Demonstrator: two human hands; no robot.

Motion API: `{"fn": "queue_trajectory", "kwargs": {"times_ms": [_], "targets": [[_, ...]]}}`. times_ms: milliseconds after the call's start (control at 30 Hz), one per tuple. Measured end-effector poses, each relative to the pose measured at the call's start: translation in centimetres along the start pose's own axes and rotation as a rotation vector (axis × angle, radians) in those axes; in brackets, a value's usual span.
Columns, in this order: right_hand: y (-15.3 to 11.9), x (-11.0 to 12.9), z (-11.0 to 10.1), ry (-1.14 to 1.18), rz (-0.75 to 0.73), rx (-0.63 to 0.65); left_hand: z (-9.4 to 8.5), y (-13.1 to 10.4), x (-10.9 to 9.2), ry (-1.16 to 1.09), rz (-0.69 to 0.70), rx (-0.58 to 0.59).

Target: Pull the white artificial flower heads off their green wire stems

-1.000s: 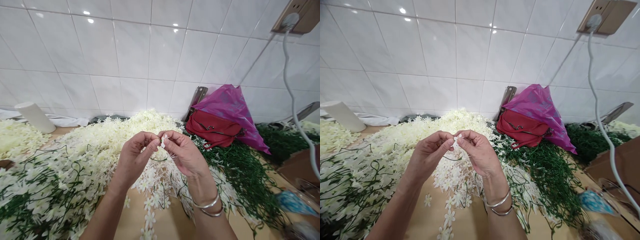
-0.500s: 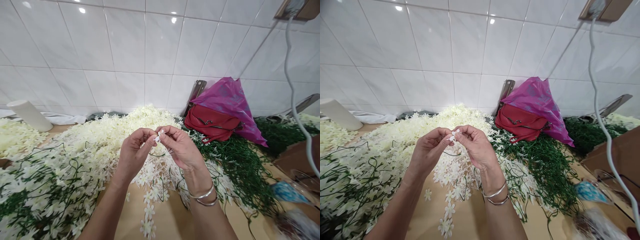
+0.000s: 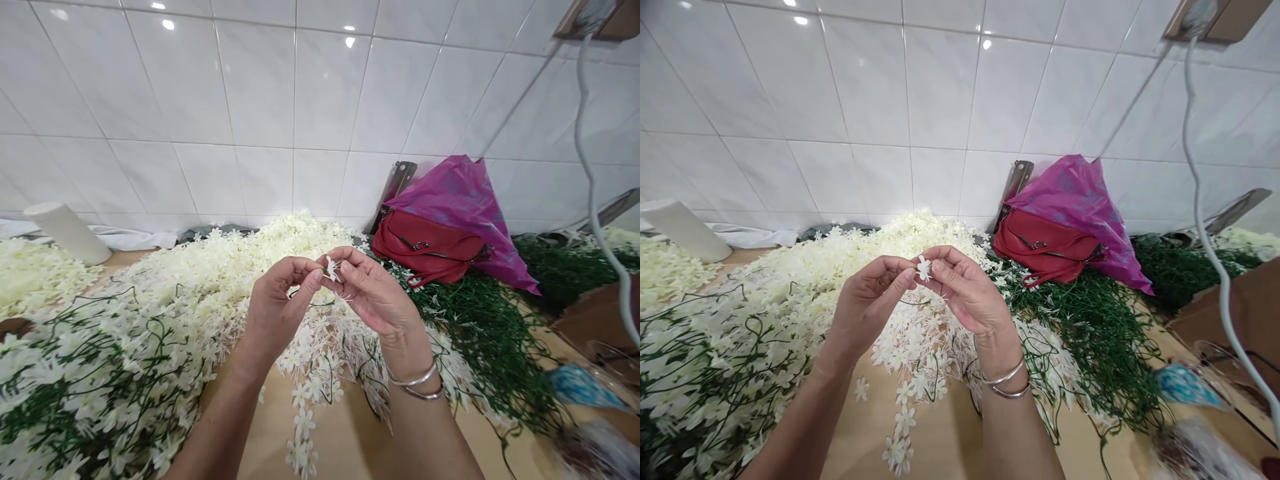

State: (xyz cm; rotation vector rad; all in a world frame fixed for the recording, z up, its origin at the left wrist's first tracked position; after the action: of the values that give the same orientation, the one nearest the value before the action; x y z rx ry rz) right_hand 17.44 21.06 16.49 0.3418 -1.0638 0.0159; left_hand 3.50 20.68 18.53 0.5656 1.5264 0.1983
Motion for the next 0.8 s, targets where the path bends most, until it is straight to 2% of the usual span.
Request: {"fn": "queue_trajectory", "kwargs": {"times_ms": [333,667,733,800], "targets": [[0.4,-0.5,-0.5,-0.025,-0.041,-0.055,0.4,-0.3,-0.6,0.067,0.023,-0.007],[-0.1,0.3,-0.6,-0.114,-0.082,-0.031,0.8,-0.4,-0.7,0.146,0.092,0.031],[-0.2,0.4,-0.2,-0.112,-0.088,-0.025,0.5,-0.2,-0.4,0.078,0.058,0.066],[-0.3,0.5,0.5,-0.079,-0.091,0.011,0.0,0.1,-0.2,-0.105,0.017,0.125]]}}
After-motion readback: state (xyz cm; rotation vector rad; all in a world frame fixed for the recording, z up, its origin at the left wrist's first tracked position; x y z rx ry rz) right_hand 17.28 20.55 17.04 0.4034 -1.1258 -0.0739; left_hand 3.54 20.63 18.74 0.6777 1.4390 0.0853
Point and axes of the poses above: each hand's wrist, its own y-axis towards the middle knuckle, its own z-axis out of the palm, x = y × z, the point moved 9 cm from there along y, towards the middle knuckle, and after that the axes turned 2 degrees about -z, right-handed, at the moved point
